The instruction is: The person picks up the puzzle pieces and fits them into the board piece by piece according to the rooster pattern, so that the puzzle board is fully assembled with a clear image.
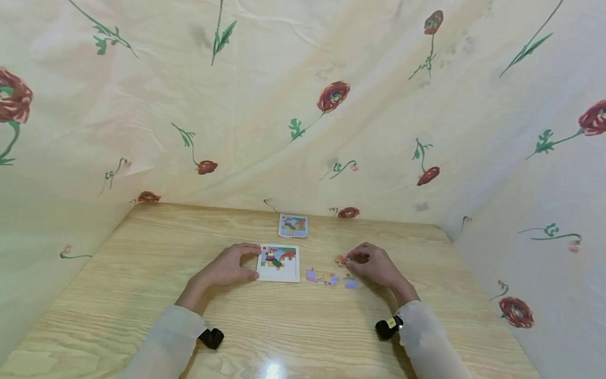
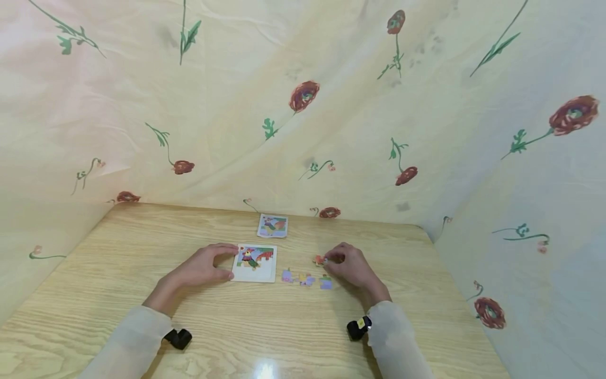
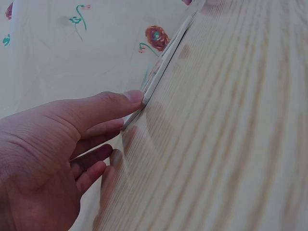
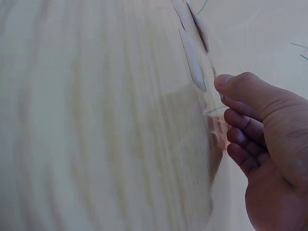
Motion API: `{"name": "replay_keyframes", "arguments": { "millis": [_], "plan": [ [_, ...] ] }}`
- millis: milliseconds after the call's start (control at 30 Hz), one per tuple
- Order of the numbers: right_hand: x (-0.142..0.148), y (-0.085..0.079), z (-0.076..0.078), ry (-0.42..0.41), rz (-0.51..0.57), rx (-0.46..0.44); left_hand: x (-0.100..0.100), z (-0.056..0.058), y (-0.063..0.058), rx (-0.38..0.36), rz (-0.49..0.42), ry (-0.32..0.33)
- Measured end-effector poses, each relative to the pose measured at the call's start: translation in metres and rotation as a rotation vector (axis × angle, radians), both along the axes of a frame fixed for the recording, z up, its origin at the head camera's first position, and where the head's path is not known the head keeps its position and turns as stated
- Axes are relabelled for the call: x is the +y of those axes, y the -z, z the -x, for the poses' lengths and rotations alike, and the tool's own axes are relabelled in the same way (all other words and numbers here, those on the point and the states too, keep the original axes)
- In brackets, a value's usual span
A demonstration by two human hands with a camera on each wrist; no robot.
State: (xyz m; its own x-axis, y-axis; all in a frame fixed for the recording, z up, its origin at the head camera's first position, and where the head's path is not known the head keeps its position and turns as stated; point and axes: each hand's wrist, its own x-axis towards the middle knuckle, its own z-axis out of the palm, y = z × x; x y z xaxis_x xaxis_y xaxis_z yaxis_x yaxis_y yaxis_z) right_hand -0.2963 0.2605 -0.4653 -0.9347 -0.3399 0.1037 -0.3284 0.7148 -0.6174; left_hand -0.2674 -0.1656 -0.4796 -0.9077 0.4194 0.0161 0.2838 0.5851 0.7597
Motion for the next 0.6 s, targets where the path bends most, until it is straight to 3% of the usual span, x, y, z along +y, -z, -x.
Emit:
{"name": "replay_keyframes", "arguments": {
  "millis": [600],
  "plan": [
    [-0.040, -0.003, 0.007, -0.072, 0.081, -0.015, 0.003, 0.001, -0.002, -0.015, -0.005, -0.009]
  ]
}}
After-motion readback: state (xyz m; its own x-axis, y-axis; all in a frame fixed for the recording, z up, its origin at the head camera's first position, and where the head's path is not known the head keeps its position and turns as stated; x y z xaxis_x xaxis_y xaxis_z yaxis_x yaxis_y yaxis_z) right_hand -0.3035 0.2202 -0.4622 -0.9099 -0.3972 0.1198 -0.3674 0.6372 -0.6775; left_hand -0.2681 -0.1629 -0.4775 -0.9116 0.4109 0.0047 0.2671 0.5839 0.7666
